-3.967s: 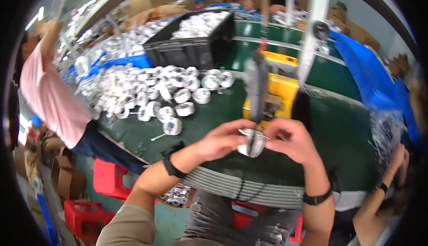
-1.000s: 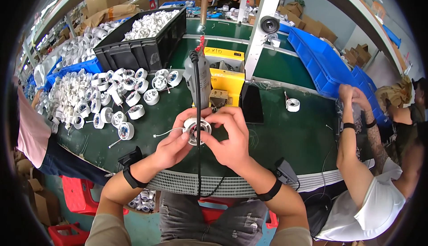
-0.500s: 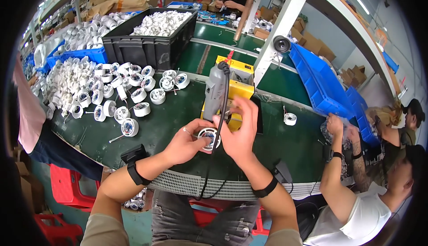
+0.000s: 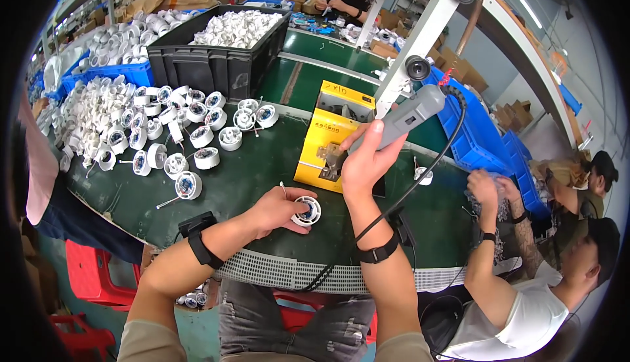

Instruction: The person picks up a camera housing, inserts a wire and a circuit board into it by hand, and then fastens the components together using a power screwdriver. This process is repeated for several camera housings, which are then placed back onto the work surface.

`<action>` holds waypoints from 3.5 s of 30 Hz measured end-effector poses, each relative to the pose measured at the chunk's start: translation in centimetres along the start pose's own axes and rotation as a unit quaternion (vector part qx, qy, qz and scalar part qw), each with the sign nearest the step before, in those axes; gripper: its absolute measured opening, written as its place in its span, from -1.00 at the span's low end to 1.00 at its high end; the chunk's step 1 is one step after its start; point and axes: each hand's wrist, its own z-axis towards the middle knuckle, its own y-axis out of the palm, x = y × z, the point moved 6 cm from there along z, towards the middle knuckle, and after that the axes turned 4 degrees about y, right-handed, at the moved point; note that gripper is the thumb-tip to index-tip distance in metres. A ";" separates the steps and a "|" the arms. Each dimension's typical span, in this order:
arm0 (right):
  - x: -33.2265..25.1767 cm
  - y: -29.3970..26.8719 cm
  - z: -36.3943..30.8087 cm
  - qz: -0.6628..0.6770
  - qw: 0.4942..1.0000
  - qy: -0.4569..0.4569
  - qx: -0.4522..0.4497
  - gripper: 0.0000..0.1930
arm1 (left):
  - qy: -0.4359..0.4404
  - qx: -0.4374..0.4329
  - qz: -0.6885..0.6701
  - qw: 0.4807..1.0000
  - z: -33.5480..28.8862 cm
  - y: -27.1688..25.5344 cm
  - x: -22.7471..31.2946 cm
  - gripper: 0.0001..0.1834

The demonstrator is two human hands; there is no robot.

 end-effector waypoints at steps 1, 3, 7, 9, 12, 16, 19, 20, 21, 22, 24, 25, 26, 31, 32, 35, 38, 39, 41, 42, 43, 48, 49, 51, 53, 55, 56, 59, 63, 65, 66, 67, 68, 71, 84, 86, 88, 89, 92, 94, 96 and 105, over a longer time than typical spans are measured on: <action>0.3 0.0 0.1 -0.001 1.000 0.001 0.000 -0.51 | -0.002 0.004 0.003 1.000 0.0 -0.1 -0.1 -0.62; 0.4 0.1 0.0 -0.041 0.999 -0.019 0.000 -0.54 | -0.009 0.002 0.003 1.000 0.1 -0.2 -0.2 -0.61; 0.7 0.3 0.0 -0.050 0.999 -0.016 -0.007 -0.55 | -0.017 0.001 -0.002 1.000 0.0 -0.2 -0.2 -0.62; 0.8 0.3 0.0 -0.066 0.998 -0.020 -0.008 -0.57 | -0.014 0.002 0.003 1.000 0.0 -0.1 -0.2 -0.62; 0.9 0.5 0.0 -0.078 0.997 -0.008 -0.014 -0.59 | -0.009 0.003 0.017 1.000 0.0 0.0 -0.3 -0.64; 0.9 0.5 0.0 -0.073 0.996 -0.014 -0.041 -0.60 | 0.010 0.016 0.028 0.999 0.0 -0.1 -0.2 -0.68; 0.7 0.2 -0.5 -0.066 0.997 -0.009 -0.046 -0.60 | 0.014 0.025 0.025 0.999 0.2 -0.4 -0.2 -0.70; 0.5 0.1 -0.8 -0.057 0.997 -0.005 -0.045 -0.59 | 0.016 0.032 0.017 0.999 0.3 -0.5 -0.3 -0.70; 0.3 -0.1 -1.1 -0.049 0.998 -0.001 -0.045 -0.58 | 0.013 0.031 0.016 0.999 0.2 -0.5 -0.3 -0.70; -0.1 -0.3 -1.6 -0.050 0.998 0.002 -0.044 -0.58 | 0.013 0.032 0.016 0.999 0.2 -0.6 -0.2 -0.70; -0.6 -0.4 -2.9 -0.005 0.998 0.029 -0.062 -0.53 | 0.016 0.034 0.015 0.999 0.4 -0.6 -0.2 -0.71; -0.7 -0.6 -3.6 -0.006 0.998 0.033 -0.061 -0.53 | 0.013 0.034 0.014 0.999 0.4 -0.6 -0.2 -0.71; -0.8 -0.5 -4.4 0.003 0.996 0.038 -0.077 -0.51 | 0.003 0.031 0.013 0.999 0.3 -0.5 -0.1 -0.71; -1.2 0.5 -6.7 0.038 0.990 0.048 -0.127 -0.46 | 0.006 0.026 -0.003 1.000 0.1 -0.5 0.2 -0.71; -0.9 0.6 -7.0 0.052 0.987 0.056 -0.138 -0.47 | 0.014 0.021 -0.008 1.000 0.3 -0.5 -0.1 -0.71; -0.4 0.6 -7.1 0.049 0.988 0.062 -0.136 -0.47 | 0.013 0.026 0.005 1.000 0.3 -0.5 -0.1 -0.72; -0.2 0.4 -7.1 0.054 0.987 0.071 -0.134 -0.47 | 0.020 0.021 0.003 1.000 0.2 -0.4 0.2 -0.72; -0.1 0.4 -7.1 0.054 0.987 0.073 -0.133 -0.47 | 0.018 0.021 0.003 1.000 0.2 -0.4 0.2 -0.72; -0.1 0.5 -7.0 0.042 0.987 0.059 -0.144 -0.47 | 0.015 0.030 0.010 0.999 0.1 -0.4 0.3 -0.72; 0.0 0.5 -7.0 0.042 0.987 0.061 -0.143 -0.47 | 0.014 0.030 0.010 0.999 0.1 -0.4 0.3 -0.72; 0.0 0.6 -7.0 0.044 0.987 0.058 -0.146 -0.47 | 0.017 0.030 0.004 0.999 0.1 -0.4 0.3 -0.72; 0.0 0.6 -7.1 0.044 0.987 0.057 -0.144 -0.47 | 0.014 0.031 0.006 0.999 0.1 -0.4 0.4 -0.72; 0.0 0.6 -7.1 0.043 0.987 0.061 -0.145 -0.47 | 0.012 0.029 0.006 0.999 0.1 -0.4 0.5 -0.72; 0.1 0.7 -7.1 0.043 0.986 0.064 -0.145 -0.48 | 0.011 0.027 0.007 1.000 0.0 -0.4 0.5 -0.72; 0.1 0.7 -7.3 0.046 0.986 0.055 -0.151 -0.49 | 0.009 0.027 0.014 1.000 0.1 -0.4 0.3 -0.73; 0.2 0.8 -7.3 0.049 0.983 0.057 -0.165 -0.50 | 0.010 0.028 0.013 0.999 0.2 -0.3 0.3 -0.73; 0.2 0.9 -7.3 0.052 0.981 0.059 -0.179 -0.50 | 0.011 0.030 0.012 0.999 0.2 -0.3 0.3 -0.73; 0.3 1.1 -7.5 0.051 0.979 0.058 -0.190 -0.50 | 0.020 0.029 0.021 0.999 0.2 -0.4 0.3 -0.73; 0.6 1.0 -7.6 0.060 0.976 0.045 -0.202 -0.49 | 0.024 0.031 0.018 0.999 0.1 -0.4 0.2 -0.73; 0.8 1.0 -7.7 0.079 0.976 0.065 -0.191 -0.48 | 0.017 0.036 0.029 0.999 0.0 -0.3 0.3 -0.72; 0.8 1.0 -7.7 0.079 0.976 0.064 -0.191 -0.48 | 0.018 0.036 0.029 0.999 0.0 -0.3 0.3 -0.72; 0.8 1.0 -7.6 0.086 0.975 0.066 -0.194 -0.48 | 0.021 0.033 0.025 0.999 0.0 -0.3 0.4 -0.72; 0.8 1.1 -7.6 0.093 0.973 0.069 -0.198 -0.47 | 0.024 0.030 0.021 0.999 0.0 -0.3 0.4 -0.72; 0.9 1.3 -7.8 0.083 0.973 0.061 -0.208 -0.45 | 0.032 0.033 0.032 0.998 0.2 -0.3 0.3 -0.71; 2.6 -4.9 -3.4 0.024 0.995 0.064 -0.078 -0.48 | 0.273 0.405 0.552 0.675 -5.1 -7.4 9.1 -0.38; 3.4 -10.7 -0.4 -0.206 0.976 0.076 0.007 -0.65 | 0.298 0.452 0.558 0.629 -7.3 -7.1 10.9 -0.25; 5.4 -17.1 2.6 -0.421 0.905 0.026 0.050 -0.70 | 0.327 0.460 0.590 0.578 -7.6 -6.1 11.4 -0.22; 5.9 -19.2 3.5 -0.531 0.846 -0.021 0.048 -0.67 | 0.346 0.453 0.607 0.554 -8.0 -5.5 11.3 -0.24; 8.4 -25.0 4.6 -0.617 0.786 -0.040 -0.024 -0.58 | 0.395 0.321 0.562 0.652 -5.3 -3.6 8.8 -0.71; 8.8 -25.3 4.0 -0.600 0.794 0.056 -0.072 -0.61 | 0.400 0.200 0.567 0.692 -4.3 -1.5 7.1 -0.88; 7.9 -24.9 3.2 -0.619 0.776 0.073 -0.095 -0.62 | 0.407 0.051 0.590 0.695 -3.8 0.6 5.4 -0.89; -2.3 -9.1 -5.8 -0.421 0.887 -0.025 -0.187 -0.66 | 0.395 -0.083 0.428 0.809 -4.2 4.4 4.2 -0.41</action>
